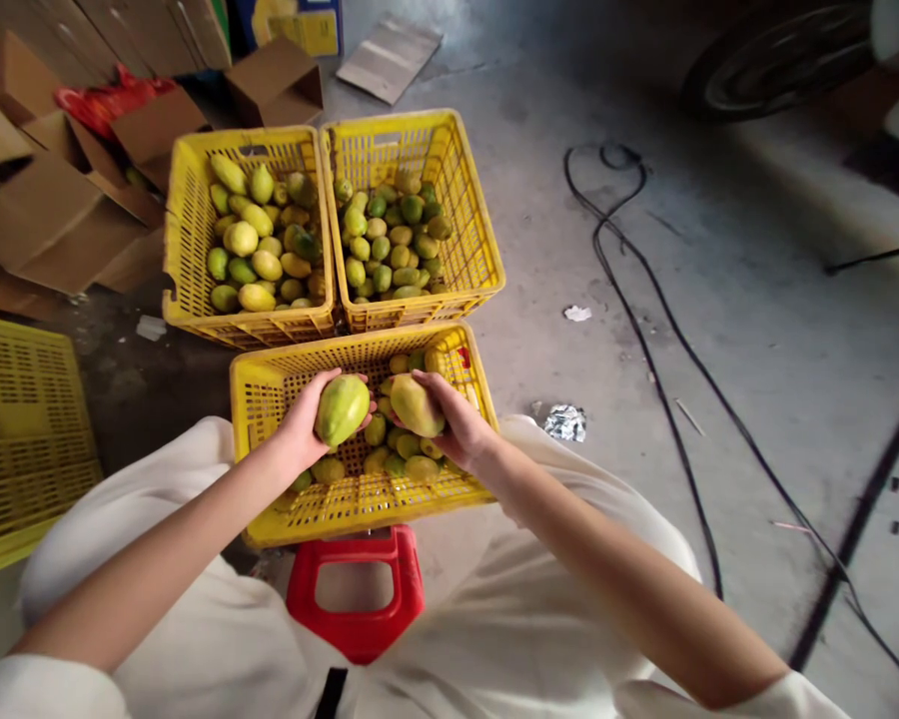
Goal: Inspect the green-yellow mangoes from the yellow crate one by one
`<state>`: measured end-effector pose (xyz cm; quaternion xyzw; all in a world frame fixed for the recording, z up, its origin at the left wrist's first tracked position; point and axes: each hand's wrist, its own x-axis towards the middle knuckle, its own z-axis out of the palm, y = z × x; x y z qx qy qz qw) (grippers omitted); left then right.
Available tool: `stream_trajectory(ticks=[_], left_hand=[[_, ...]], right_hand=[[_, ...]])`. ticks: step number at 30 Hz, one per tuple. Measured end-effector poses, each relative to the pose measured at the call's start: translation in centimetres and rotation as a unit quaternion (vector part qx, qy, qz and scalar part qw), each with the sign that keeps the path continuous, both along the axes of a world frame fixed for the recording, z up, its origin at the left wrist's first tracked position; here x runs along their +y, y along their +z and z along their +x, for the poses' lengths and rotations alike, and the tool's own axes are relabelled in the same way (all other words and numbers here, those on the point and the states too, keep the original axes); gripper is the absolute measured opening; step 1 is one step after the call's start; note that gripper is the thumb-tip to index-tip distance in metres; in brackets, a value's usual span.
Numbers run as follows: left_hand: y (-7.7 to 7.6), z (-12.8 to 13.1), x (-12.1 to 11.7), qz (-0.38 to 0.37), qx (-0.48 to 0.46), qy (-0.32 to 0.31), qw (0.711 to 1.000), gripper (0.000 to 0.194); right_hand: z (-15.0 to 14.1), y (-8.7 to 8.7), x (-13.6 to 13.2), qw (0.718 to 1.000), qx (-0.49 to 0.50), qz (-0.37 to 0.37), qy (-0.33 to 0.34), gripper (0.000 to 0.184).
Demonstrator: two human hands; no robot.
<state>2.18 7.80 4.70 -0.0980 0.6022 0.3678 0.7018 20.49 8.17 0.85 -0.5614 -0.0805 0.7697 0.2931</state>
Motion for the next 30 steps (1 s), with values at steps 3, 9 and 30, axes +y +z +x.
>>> stream_trajectory(ticks=[3, 9, 30], left_hand=[[0.0, 0.0, 0.0, -0.004, -0.008, 0.011, 1.0, 0.037], [0.0, 0.2, 0.0, -0.006, 0.015, -0.005, 1.0, 0.029], [-1.0, 0.6, -0.4, -0.044, 0.049, -0.024, 0.998, 0.03]], right_hand=[[0.0, 0.3, 0.2, 1.0, 0.012, -0.013, -0.002, 0.02], [0.1, 0.5, 0.1, 1.0, 0.023, -0.019, -0.001, 0.017], [-0.2, 2.3, 0.7, 0.998, 0.011, -0.068, -0.002, 0.029]])
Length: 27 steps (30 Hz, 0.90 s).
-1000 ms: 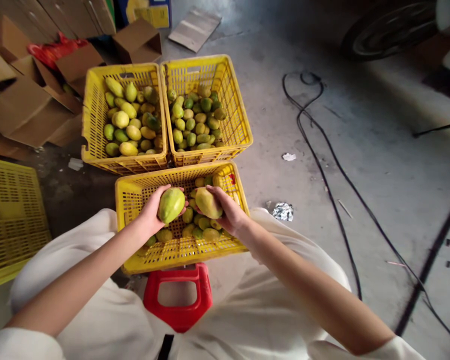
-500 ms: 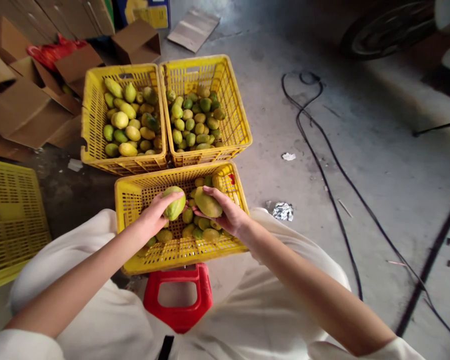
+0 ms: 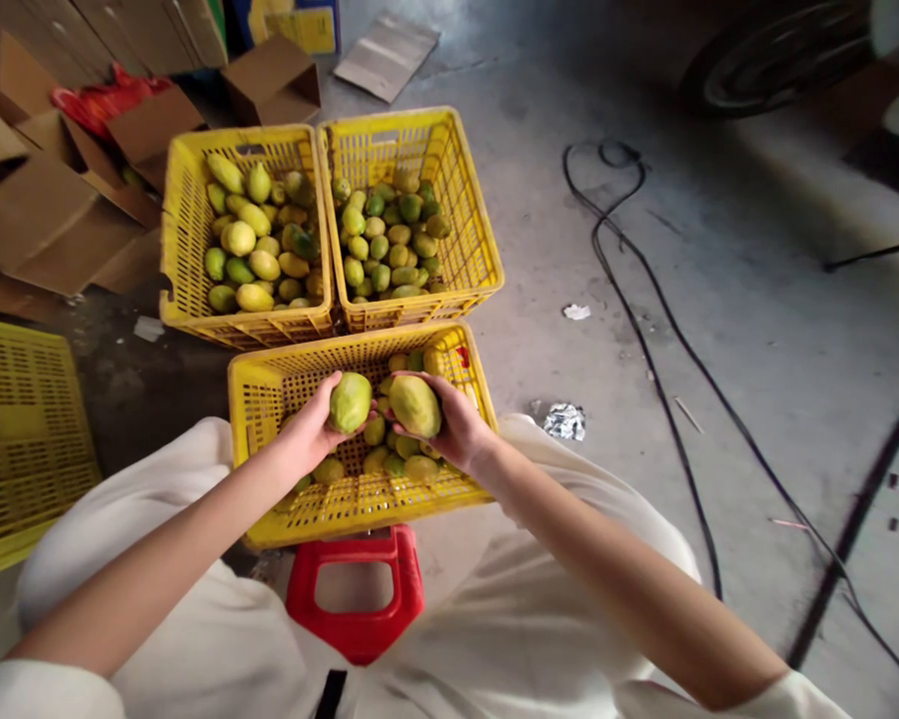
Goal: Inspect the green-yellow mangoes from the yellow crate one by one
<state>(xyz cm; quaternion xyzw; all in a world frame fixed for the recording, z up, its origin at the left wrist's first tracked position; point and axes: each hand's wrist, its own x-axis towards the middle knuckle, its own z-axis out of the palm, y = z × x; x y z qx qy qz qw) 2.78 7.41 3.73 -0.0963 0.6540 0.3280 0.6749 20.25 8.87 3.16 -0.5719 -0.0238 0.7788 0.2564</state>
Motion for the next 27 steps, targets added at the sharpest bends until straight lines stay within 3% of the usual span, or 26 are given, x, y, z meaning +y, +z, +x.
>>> stream_trajectory(ticks=[5, 11, 15, 19, 27], left_hand=[[0.0, -0.2, -0.1, 0.01, -0.009, -0.002, 1.0, 0.029], [0.0, -0.2, -0.2, 0.062, -0.013, -0.016, 0.998, 0.021], [-0.4, -0.2, -0.5, 0.081, -0.004, -0.011, 0.997, 0.008], [-1.0, -0.2, -0.9, 0.108, 0.018, -0.039, 0.993, 0.023], [-0.6, -0.3, -1.1, 0.121, 0.029, -0.043, 0.991, 0.021]], right_hand=[[0.3, -0.4, -0.3, 0.999, -0.019, 0.042, -0.01, 0.006], [0.6, -1.1, -0.3, 0.998, 0.052, 0.017, -0.007, 0.009], [0.5, -1.1, -0.1, 1.0, 0.022, 0.007, -0.016, 0.029], [0.7, -1.6, -0.2, 0.998, 0.032, 0.036, -0.035, 0.019], [0.3, -0.3, 0.0, 0.995, 0.051, 0.008, -0.084, 0.007]])
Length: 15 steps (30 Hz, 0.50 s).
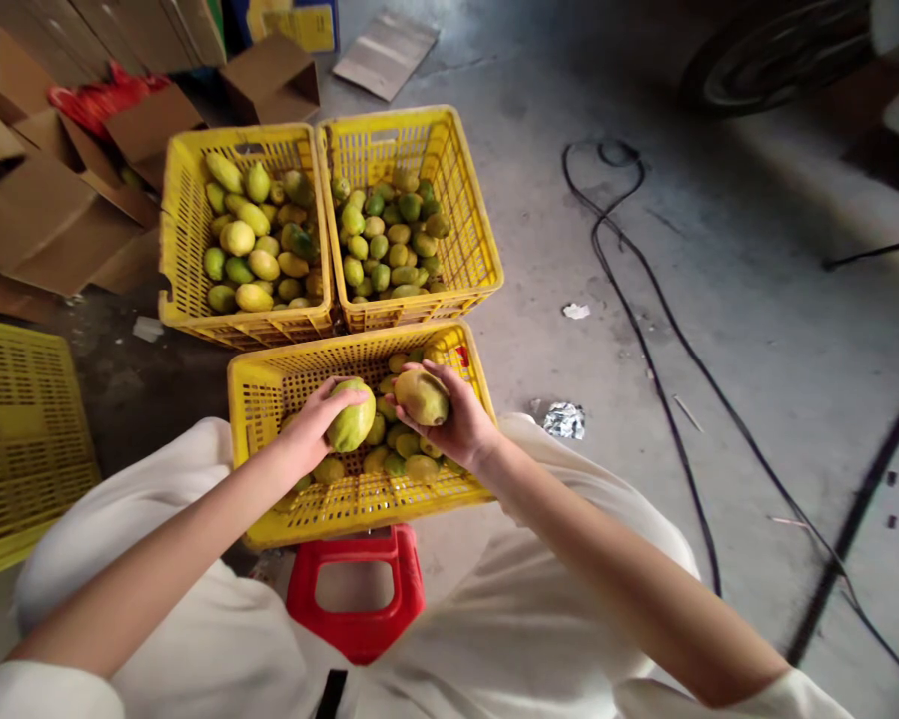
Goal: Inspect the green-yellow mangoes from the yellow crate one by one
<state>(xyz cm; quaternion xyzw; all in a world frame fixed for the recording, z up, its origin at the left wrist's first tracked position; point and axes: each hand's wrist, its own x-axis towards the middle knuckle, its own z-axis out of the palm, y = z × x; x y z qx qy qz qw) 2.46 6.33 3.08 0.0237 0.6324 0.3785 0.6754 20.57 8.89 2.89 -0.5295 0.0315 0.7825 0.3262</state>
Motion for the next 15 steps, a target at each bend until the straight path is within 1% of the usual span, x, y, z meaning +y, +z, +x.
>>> stream_trajectory(ticks=[1, 2, 5, 8, 10, 13, 15], left_hand=[[0.1, 0.0, 0.1, 0.001, 0.001, -0.001, 1.0, 0.02], [0.1, 0.1, 0.1, -0.001, 0.0, -0.001, 1.0, 0.017], [0.3, 0.1, 0.4, -0.02, -0.018, 0.002, 1.0, 0.012], [0.5, 0.0, 0.7, -0.038, -0.053, 0.012, 0.998, 0.019], [0.5, -0.1, 0.8, -0.051, -0.073, 0.025, 0.996, 0.025], [0.3, -0.3, 0.9, -0.075, -0.085, 0.042, 0.993, 0.03], [0.2, -0.4, 0.8, -0.087, -0.087, 0.053, 0.991, 0.034]], right_hand=[[-0.1, 0.1, 0.0, 1.0, -0.009, 0.0, -0.01, 0.003], [-0.2, 0.1, 0.0, 1.0, -0.017, 0.001, -0.02, 0.003], [-0.1, -0.2, 0.0, 0.999, -0.017, -0.007, -0.038, 0.011], [0.2, -0.5, 0.0, 0.999, 0.017, -0.027, -0.017, 0.011], [0.2, -0.5, 0.0, 0.999, 0.031, -0.028, 0.002, 0.017], [0.1, -0.7, 0.0, 0.999, 0.021, -0.019, 0.02, 0.029], [0.1, -0.9, -0.1, 1.0, 0.002, -0.005, 0.023, 0.031]])
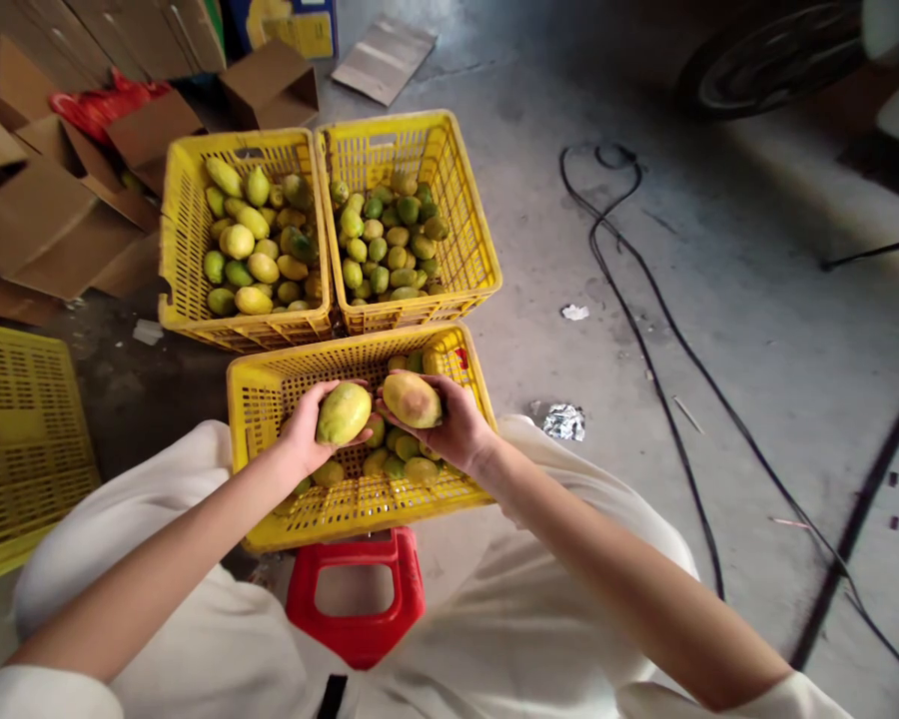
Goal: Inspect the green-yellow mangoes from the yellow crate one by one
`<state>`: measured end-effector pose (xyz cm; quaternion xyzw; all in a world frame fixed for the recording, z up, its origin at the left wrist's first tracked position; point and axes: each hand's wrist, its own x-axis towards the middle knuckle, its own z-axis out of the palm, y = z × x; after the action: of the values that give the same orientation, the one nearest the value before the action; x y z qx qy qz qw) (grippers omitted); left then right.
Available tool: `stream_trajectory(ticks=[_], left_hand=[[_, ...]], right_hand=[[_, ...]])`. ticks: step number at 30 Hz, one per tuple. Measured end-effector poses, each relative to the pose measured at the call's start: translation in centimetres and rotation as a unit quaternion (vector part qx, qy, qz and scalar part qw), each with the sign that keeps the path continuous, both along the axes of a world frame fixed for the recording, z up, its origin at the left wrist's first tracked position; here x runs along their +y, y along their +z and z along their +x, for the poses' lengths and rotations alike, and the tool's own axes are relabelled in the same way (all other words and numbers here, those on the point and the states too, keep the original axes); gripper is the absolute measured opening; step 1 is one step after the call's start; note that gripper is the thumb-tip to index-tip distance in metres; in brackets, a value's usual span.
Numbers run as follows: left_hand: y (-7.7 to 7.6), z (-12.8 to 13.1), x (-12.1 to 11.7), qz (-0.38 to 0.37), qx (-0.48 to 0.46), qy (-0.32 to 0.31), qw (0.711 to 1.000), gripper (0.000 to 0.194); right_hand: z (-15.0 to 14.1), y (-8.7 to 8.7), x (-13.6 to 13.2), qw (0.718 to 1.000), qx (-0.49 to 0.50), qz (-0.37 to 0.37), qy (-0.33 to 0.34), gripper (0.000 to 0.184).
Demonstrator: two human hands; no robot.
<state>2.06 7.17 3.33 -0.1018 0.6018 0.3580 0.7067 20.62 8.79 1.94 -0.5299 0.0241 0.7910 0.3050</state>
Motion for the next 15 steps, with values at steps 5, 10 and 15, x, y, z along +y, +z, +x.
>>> stream_trajectory(ticks=[5, 10, 15], left_hand=[[0.0, 0.2, -0.1, 0.006, -0.02, 0.008, 1.0, 0.045], [-0.2, 0.6, -0.1, 0.011, -0.012, 0.03, 0.999, 0.047], [-0.5, 0.5, -0.2, 0.017, -0.011, 0.042, 0.999, 0.044]], right_hand=[[-0.1, -0.5, -0.3, 0.999, -0.017, 0.033, -0.014, 0.007], [-0.1, -0.4, -0.3, 0.998, -0.023, 0.046, -0.021, 0.01], [0.5, -1.5, -0.3, 0.998, -0.043, 0.015, 0.038, 0.013]])
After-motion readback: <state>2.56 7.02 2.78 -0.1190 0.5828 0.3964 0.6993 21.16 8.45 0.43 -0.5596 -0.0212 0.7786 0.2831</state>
